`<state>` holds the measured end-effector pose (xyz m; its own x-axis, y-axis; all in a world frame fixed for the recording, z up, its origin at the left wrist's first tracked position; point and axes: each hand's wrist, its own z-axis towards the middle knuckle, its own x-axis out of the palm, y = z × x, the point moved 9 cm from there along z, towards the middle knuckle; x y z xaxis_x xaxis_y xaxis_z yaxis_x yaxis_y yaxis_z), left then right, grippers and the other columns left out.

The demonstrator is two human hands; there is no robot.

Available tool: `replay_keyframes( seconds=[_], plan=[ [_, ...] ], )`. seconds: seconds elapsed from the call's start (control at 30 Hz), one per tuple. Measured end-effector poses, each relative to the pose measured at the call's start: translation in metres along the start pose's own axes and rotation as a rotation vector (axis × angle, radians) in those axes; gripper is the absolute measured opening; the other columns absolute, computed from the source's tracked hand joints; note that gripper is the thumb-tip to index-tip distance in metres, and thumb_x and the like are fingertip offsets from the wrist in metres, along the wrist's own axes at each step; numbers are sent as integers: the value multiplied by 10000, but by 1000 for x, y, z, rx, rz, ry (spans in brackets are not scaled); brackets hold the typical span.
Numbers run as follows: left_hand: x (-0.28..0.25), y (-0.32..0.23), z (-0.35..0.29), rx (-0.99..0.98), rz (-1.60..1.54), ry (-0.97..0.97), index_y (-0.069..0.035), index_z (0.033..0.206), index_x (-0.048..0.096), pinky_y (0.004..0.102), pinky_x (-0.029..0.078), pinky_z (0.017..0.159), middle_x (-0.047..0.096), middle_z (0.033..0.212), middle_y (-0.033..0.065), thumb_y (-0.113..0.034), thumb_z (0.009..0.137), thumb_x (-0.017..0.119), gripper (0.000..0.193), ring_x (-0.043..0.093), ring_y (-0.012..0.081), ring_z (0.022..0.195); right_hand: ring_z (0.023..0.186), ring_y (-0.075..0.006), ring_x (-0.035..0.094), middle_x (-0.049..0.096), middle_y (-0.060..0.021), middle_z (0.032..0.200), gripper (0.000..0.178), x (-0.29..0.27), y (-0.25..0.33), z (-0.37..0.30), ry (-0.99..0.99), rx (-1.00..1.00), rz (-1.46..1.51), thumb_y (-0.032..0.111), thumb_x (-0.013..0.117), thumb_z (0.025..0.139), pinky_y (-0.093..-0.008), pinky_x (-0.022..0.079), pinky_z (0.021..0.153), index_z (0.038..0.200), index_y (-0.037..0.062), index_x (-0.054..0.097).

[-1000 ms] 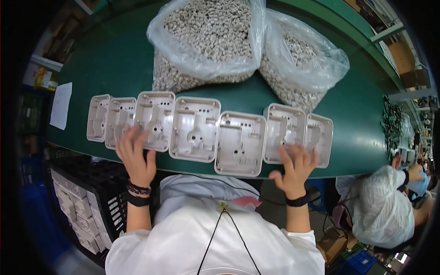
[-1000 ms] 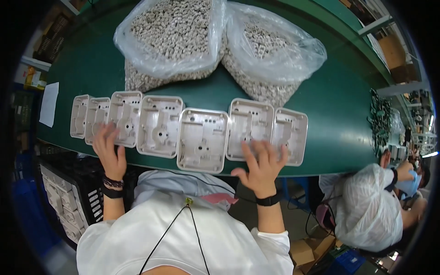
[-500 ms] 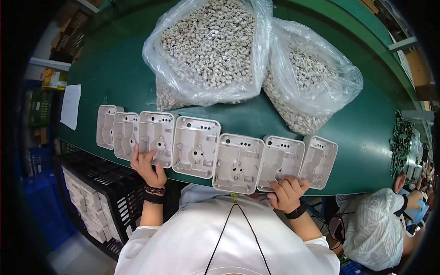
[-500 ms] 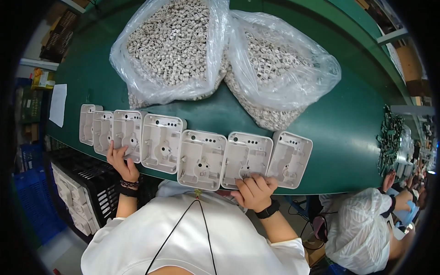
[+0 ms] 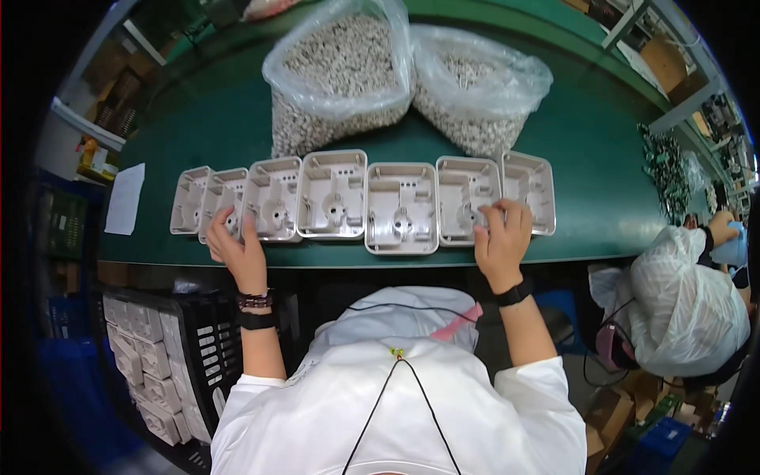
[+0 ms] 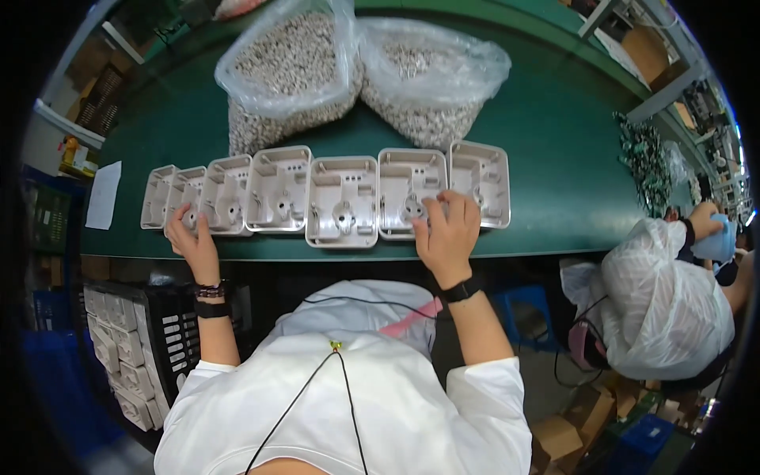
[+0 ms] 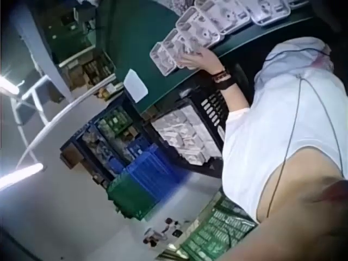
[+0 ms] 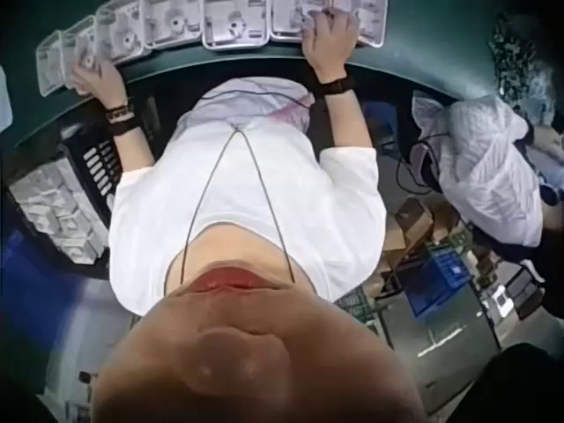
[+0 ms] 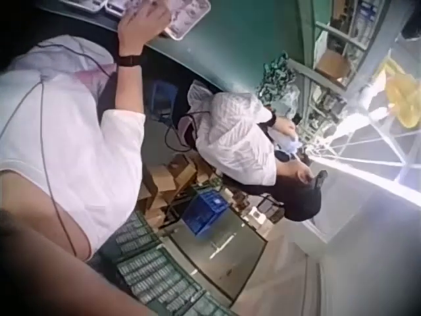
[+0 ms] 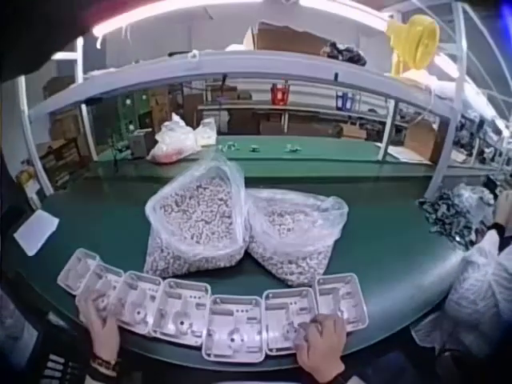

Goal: The person removes plastic bags from a bin of plastic housings, places the housings on a table, and inserts small plastic components from a bag into them. Finally, the person returns the housings to the bin and retrieves more to repeat the process.

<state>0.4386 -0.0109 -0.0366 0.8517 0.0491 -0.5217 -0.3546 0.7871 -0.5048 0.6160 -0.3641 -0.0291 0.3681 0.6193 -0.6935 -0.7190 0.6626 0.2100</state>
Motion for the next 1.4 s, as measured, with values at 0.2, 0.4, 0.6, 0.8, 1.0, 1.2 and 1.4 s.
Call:
replay_keyframes(
  seconds=[0.2, 0.4, 0.6, 0.8, 1.0, 1.2, 1.4],
  plan=[
    [-7, -73, 75, 27, -253, -32, -37, 954, 556, 367, 358, 877, 540, 991, 105, -63, 793, 570, 164, 503, 287, 974, 856, -322, 457, 506, -137, 920, 166, 4, -4, -6, 87, 72, 78, 189, 547, 741, -407, 379, 747, 822, 61, 614],
    [123, -177, 152, 298, -512, 399, -8, 944, 560, 340, 447, 738, 565, 811, 144, -94, 798, 571, 169, 560, 287, 791, 796, -284, 467, 526, -91, 861, 83, -4, -3, -3, 46, 44, 154, 171, 630, 719, -390, 370, 680, 758, 100, 609],
    [213, -203, 126, 714, 128, 370, -61, 1029, 551, 376, 452, 734, 553, 862, 129, -286, 793, 610, 331, 559, 291, 807, 799, -283, 452, 522, -74, 828, 53, -7, -11, -2, 105, 79, 134, 138, 623, 708, -398, 350, 697, 723, 96, 594],
    [248, -180, 134, 587, 12, 663, -74, 969, 553, 410, 450, 704, 531, 859, 130, -333, 796, 606, 316, 557, 320, 786, 812, -280, 435, 529, -57, 816, 52, -1, -8, -2, 180, 84, 155, 129, 622, 697, -394, 333, 725, 703, 94, 584],
    [254, -172, 127, 604, 25, 623, -79, 888, 544, 433, 463, 615, 552, 809, 145, -361, 832, 547, 287, 576, 335, 756, 826, -245, 448, 549, -10, 850, 61, -3, -1, -14, 196, 56, 105, 158, 637, 692, -380, 315, 709, 712, 120, 592],
    [248, -179, 155, 486, 53, 682, -63, 856, 541, 450, 463, 612, 587, 739, 178, -391, 850, 510, 329, 594, 329, 757, 851, -286, 431, 542, -54, 833, 63, 3, 1, -10, 173, 103, 115, 124, 618, 699, -398, 318, 759, 704, 81, 572],
    [243, -154, 178, 351, -242, 547, -54, 839, 489, 398, 423, 529, 563, 675, 126, -392, 883, 481, 341, 566, 287, 649, 867, -269, 444, 546, -45, 842, 68, 2, 6, -11, 103, 87, 78, 147, 608, 725, -394, 320, 766, 759, 89, 593]
  ],
)
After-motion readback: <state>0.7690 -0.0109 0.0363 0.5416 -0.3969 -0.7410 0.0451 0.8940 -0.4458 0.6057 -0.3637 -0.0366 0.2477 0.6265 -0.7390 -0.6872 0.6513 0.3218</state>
